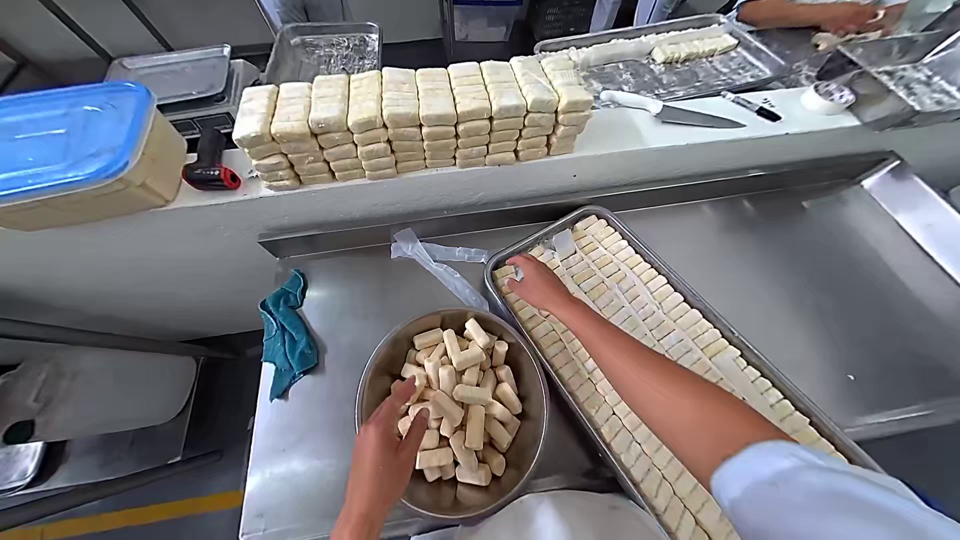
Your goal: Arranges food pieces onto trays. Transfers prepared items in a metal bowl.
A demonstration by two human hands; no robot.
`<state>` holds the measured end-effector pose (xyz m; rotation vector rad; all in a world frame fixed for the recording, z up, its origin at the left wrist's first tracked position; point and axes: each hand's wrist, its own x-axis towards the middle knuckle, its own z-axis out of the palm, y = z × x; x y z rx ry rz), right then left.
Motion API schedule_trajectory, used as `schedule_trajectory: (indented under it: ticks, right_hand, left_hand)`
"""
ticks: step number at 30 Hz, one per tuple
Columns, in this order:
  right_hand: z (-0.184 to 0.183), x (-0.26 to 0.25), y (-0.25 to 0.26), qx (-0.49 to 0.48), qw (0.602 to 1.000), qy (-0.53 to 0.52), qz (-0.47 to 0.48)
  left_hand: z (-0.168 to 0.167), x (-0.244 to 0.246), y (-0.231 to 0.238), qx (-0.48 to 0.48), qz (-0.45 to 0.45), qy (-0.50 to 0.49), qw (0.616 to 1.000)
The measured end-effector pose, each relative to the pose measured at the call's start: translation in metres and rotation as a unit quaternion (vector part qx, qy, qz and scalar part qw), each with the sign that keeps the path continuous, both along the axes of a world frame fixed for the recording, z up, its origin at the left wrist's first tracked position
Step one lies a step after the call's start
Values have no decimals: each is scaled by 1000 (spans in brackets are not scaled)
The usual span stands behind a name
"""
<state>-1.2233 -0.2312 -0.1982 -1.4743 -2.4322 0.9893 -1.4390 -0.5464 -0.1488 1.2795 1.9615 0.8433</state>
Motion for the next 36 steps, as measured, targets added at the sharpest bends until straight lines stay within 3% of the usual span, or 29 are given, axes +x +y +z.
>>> schedule_trajectory:
  ticks: [5, 10, 16, 21, 25, 29, 36]
  right_hand:
    - [-54, -24, 18, -30, 997, -74, -22]
    - [-44, -16, 48, -143, 989, -32, -35]
    - [-37, -15, 49, -199, 979, -12, -27]
    - [-37, -11, 62, -273, 960, 38, 36]
    - [-37, -19, 67, -218, 962, -37, 160]
    - [-14, -14, 72, -175, 960, -58, 210]
    - [32, 57, 27, -123, 982, 138, 46]
  left_hand:
    - [-1, 11, -5, 33, 26, -16, 999]
    - [-4, 9, -9, 50, 48, -15, 997]
    - [-1, 4, 5, 92, 48, -12, 995]
    - [-2, 4, 7, 98, 36, -15, 994]
    - [-4, 2, 5, 103, 40, -14, 994]
    - [-3, 1, 3, 116, 40, -12, 992]
    - [1, 4, 5, 151, 61, -71, 984]
